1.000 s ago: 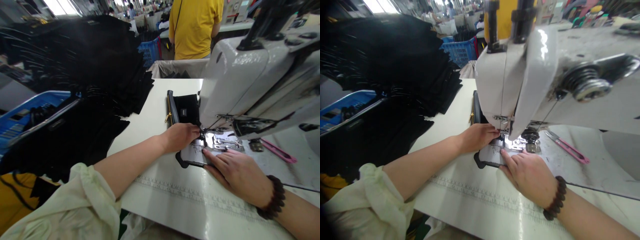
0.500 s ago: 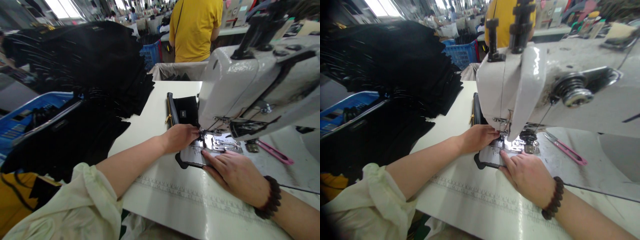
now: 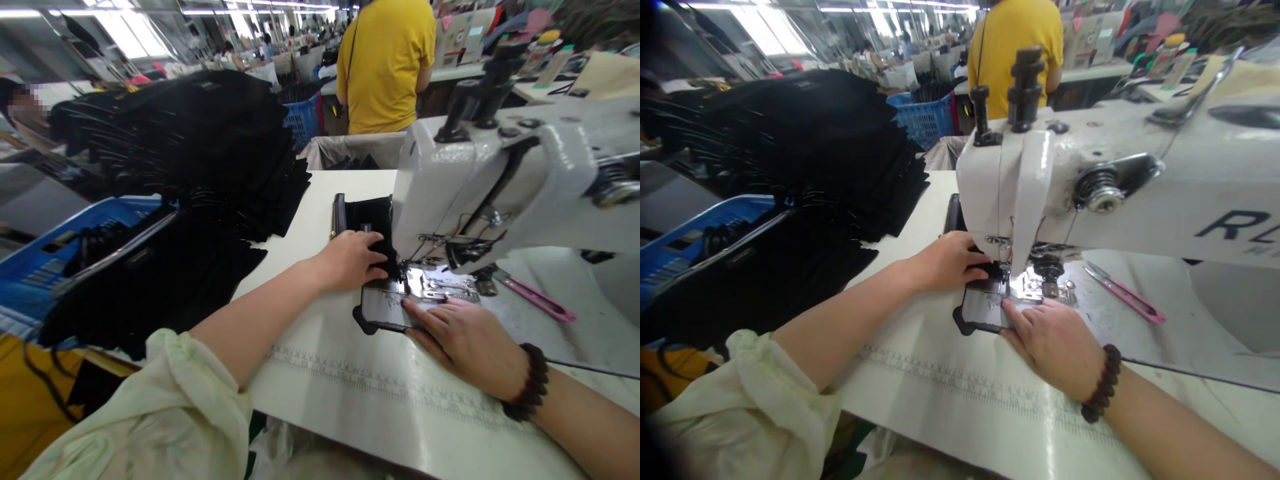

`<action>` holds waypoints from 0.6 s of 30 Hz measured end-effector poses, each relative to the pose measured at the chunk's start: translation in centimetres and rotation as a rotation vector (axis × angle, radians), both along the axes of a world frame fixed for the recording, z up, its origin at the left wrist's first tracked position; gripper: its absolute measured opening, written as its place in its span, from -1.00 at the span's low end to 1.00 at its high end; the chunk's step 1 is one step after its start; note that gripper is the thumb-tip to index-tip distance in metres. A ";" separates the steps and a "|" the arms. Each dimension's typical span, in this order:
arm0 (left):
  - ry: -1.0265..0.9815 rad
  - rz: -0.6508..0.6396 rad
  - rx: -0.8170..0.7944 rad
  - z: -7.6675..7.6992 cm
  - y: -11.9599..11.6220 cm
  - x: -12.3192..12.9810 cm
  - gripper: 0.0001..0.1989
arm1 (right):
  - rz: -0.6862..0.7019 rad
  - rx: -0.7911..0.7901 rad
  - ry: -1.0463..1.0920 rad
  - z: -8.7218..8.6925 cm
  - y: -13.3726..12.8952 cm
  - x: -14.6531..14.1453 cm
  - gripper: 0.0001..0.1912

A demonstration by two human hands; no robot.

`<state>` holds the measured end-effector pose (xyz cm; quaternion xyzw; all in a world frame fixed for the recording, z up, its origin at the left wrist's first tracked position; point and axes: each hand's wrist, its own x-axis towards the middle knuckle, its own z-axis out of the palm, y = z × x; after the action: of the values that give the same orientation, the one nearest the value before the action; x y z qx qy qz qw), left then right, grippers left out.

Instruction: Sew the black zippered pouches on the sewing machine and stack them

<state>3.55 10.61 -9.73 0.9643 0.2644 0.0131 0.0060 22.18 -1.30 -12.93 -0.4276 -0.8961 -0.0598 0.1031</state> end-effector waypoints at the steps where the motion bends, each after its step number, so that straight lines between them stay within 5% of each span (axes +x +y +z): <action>1: 0.028 0.067 -0.031 0.7 -0.4 -0.4 -0.63 | 0.000 0.005 0.009 0.0 0.0 0.0 -0.65; 5: 0.201 0.156 -0.156 3.3 -4.8 -1.6 -0.40 | 0.049 0.079 0.069 0.4 -0.3 0.4 -0.68; 10: 0.110 -0.046 -0.125 3.0 -10.7 -2.0 -0.52 | 0.174 0.099 0.098 1.1 -0.6 1.1 -0.69; 14: -0.018 -0.009 -0.039 1.4 -11.3 -2.0 -0.54 | 0.216 0.139 0.128 1.6 -1.0 1.3 -0.71; 18: -0.014 -0.190 0.029 0.7 -10.8 -2.0 -0.64 | 0.259 0.100 0.128 1.8 -1.5 0.7 -0.77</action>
<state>1.58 -0.22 -9.04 0.9849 0.1717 0.0233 -0.0048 22.84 -2.77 -11.14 -0.3056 -0.9312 -0.0633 0.1881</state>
